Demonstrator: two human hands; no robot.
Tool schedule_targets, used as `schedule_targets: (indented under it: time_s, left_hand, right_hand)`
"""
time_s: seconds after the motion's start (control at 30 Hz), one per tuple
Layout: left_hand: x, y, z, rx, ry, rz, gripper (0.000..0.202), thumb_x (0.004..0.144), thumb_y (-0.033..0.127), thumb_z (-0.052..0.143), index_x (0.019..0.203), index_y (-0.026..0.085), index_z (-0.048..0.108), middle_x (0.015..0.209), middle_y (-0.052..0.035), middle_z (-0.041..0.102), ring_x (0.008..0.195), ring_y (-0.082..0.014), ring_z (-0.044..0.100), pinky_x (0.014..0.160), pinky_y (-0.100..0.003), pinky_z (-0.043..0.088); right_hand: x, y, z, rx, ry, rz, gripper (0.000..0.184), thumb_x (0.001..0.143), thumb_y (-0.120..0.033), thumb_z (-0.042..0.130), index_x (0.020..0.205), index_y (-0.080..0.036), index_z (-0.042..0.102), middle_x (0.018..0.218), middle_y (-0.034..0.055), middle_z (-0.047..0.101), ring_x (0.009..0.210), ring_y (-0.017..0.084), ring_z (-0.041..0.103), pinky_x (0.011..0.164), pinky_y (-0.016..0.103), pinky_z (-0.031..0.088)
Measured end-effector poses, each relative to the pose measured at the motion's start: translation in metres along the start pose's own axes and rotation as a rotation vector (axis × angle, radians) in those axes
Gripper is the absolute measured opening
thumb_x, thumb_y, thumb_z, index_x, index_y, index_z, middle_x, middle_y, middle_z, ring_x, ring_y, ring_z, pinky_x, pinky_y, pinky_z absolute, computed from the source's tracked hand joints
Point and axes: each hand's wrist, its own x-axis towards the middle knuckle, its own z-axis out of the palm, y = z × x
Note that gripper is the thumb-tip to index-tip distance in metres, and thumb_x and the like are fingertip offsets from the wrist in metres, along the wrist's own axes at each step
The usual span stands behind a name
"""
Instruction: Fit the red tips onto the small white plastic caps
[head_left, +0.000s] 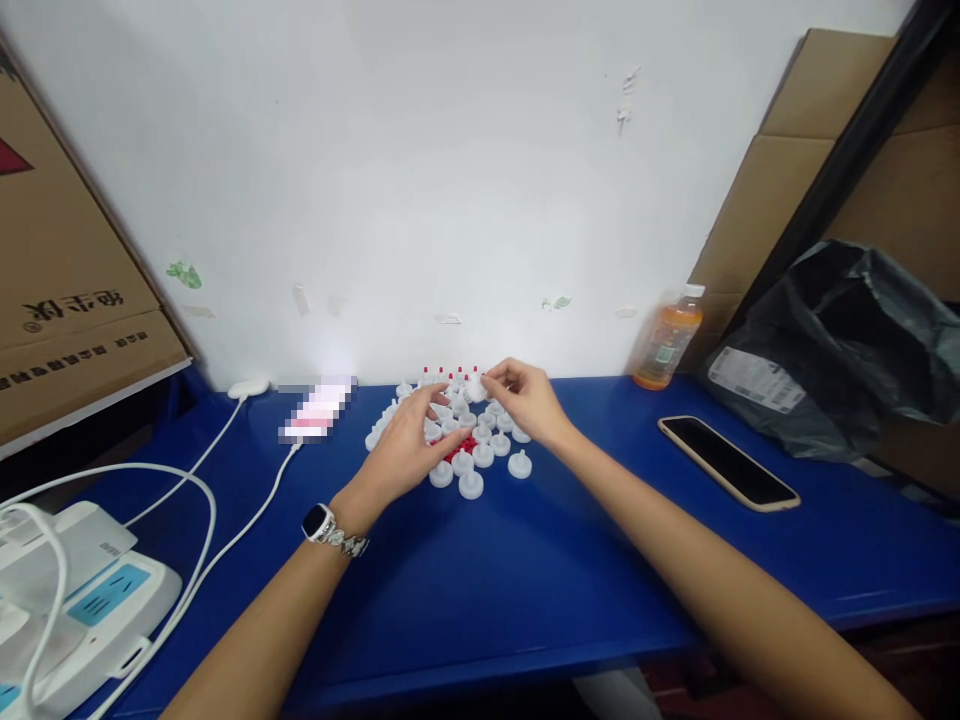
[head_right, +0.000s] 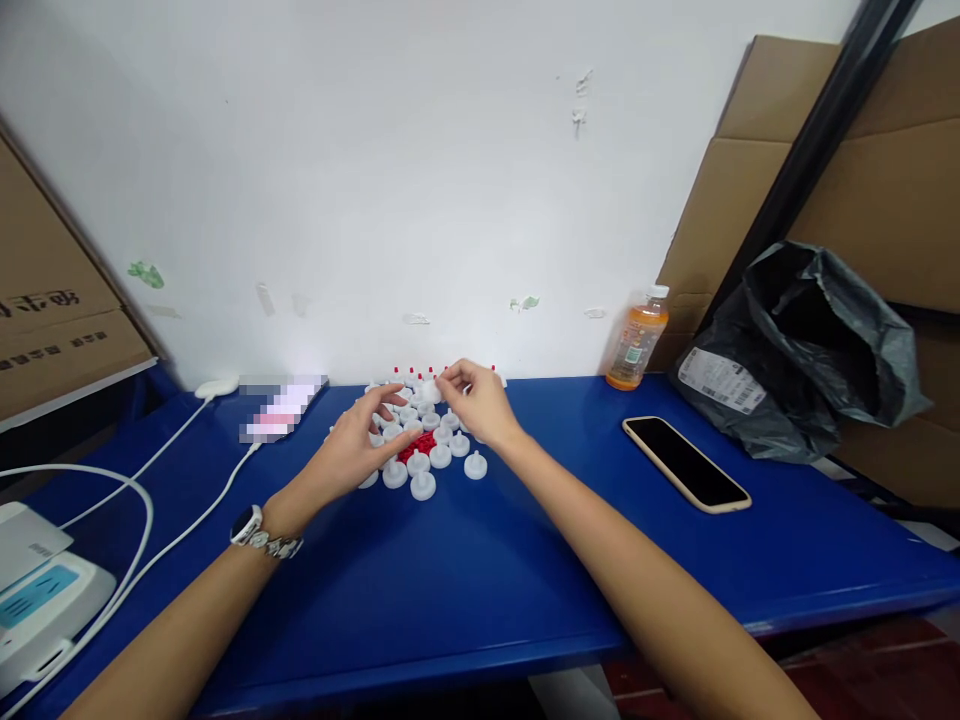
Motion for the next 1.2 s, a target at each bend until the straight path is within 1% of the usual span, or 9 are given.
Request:
schedule_targets:
  time_s: [0.03, 0.1, 0.3, 0.57, 0.73, 0.9, 1.0, 1.1, 1.2]
  left_hand:
    - [0.000, 0.000, -0.001, 0.011, -0.003, -0.008, 0.051, 0.088, 0.050, 0.061, 0.131, 0.025, 0.051, 0.119, -0.0068, 0.063, 0.100, -0.0227, 0.061, 0.084, -0.038, 0.051]
    - [0.000, 0.000, -0.003, 0.026, -0.026, -0.010, 0.039, 0.091, 0.052, 0.056, 0.120, 0.025, 0.058, 0.118, -0.0063, 0.062, 0.101, -0.0230, 0.061, 0.082, -0.038, 0.051]
    - [-0.001, 0.000, 0.003, 0.038, -0.080, 0.072, 0.031, 0.094, 0.049, 0.053, 0.109, 0.024, 0.063, 0.111, -0.0068, 0.062, 0.109, -0.0252, 0.058, 0.088, -0.040, 0.050]
    - [-0.002, 0.000, 0.004, 0.030, -0.103, 0.070, 0.024, 0.094, 0.045, 0.055, 0.101, 0.024, 0.065, 0.106, -0.0052, 0.061, 0.105, -0.0232, 0.058, 0.095, -0.041, 0.047]
    - [-0.003, 0.001, 0.001, 0.014, -0.088, 0.049, 0.025, 0.094, 0.046, 0.053, 0.101, 0.024, 0.065, 0.108, -0.0061, 0.060, 0.106, -0.0241, 0.058, 0.094, -0.041, 0.048]
    - [-0.003, -0.001, -0.001, 0.040, -0.057, 0.050, 0.023, 0.094, 0.043, 0.054, 0.100, 0.023, 0.064, 0.110, -0.0058, 0.059, 0.108, -0.0241, 0.057, 0.097, -0.043, 0.046]
    - [-0.003, 0.001, -0.002, 0.053, -0.008, 0.052, 0.023, 0.095, 0.041, 0.054, 0.108, 0.024, 0.062, 0.113, -0.0055, 0.059, 0.109, -0.0238, 0.056, 0.097, -0.042, 0.046]
    - [-0.003, 0.005, 0.000, 0.018, 0.077, 0.024, 0.032, 0.095, 0.039, 0.054, 0.125, 0.025, 0.053, 0.123, -0.0064, 0.056, 0.106, -0.0218, 0.058, 0.093, -0.040, 0.049]
    - [-0.004, 0.009, 0.003, -0.042, 0.120, 0.013, 0.046, 0.096, 0.041, 0.054, 0.138, 0.027, 0.043, 0.133, -0.0077, 0.054, 0.107, -0.0215, 0.058, 0.090, -0.038, 0.051]
  right_hand:
    - [0.006, 0.005, -0.004, -0.064, 0.052, 0.010, 0.014, 0.082, -0.031, 0.062, 0.083, -0.017, 0.063, 0.074, 0.0030, 0.068, 0.070, 0.015, 0.063, 0.067, 0.026, 0.046]
    - [0.017, 0.017, -0.009, -0.179, 0.072, 0.040, 0.009, 0.080, -0.025, 0.063, 0.082, -0.017, 0.064, 0.075, 0.0033, 0.070, 0.070, 0.015, 0.064, 0.067, 0.025, 0.046]
    - [0.029, 0.047, 0.002, -0.440, -0.143, 0.037, 0.007, 0.079, -0.021, 0.063, 0.079, -0.018, 0.069, 0.077, 0.0025, 0.072, 0.071, 0.014, 0.063, 0.067, 0.024, 0.044]
    - [0.052, 0.039, 0.001, -0.665, -0.355, 0.091, 0.008, 0.073, -0.022, 0.067, 0.074, -0.018, 0.073, 0.077, 0.0043, 0.073, 0.073, 0.017, 0.064, 0.066, 0.024, 0.043]
    - [0.075, 0.042, 0.015, -0.753, -0.217, 0.159, 0.031, 0.079, -0.039, 0.066, 0.102, -0.018, 0.071, 0.095, 0.0104, 0.074, 0.086, 0.023, 0.067, 0.077, 0.030, 0.046]
    - [0.081, 0.047, 0.027, -0.771, -0.192, 0.220, 0.015, 0.076, -0.027, 0.067, 0.085, -0.016, 0.071, 0.094, 0.0143, 0.073, 0.092, 0.027, 0.067, 0.083, 0.035, 0.045]
    - [0.071, 0.040, 0.024, -0.622, -0.122, 0.236, 0.014, 0.079, -0.028, 0.064, 0.085, -0.017, 0.070, 0.088, 0.0099, 0.073, 0.084, 0.022, 0.066, 0.076, 0.030, 0.045]
    - [0.047, 0.024, 0.018, -0.100, -0.067, 0.265, 0.019, 0.080, -0.035, 0.065, 0.080, -0.016, 0.067, 0.073, 0.0040, 0.068, 0.068, 0.015, 0.058, 0.065, 0.027, 0.040]
    - [0.016, 0.004, 0.018, 0.388, -0.135, 0.304, 0.027, 0.076, -0.042, 0.072, 0.076, -0.016, 0.067, 0.070, 0.0002, 0.062, 0.064, 0.011, 0.049, 0.060, 0.026, 0.035]
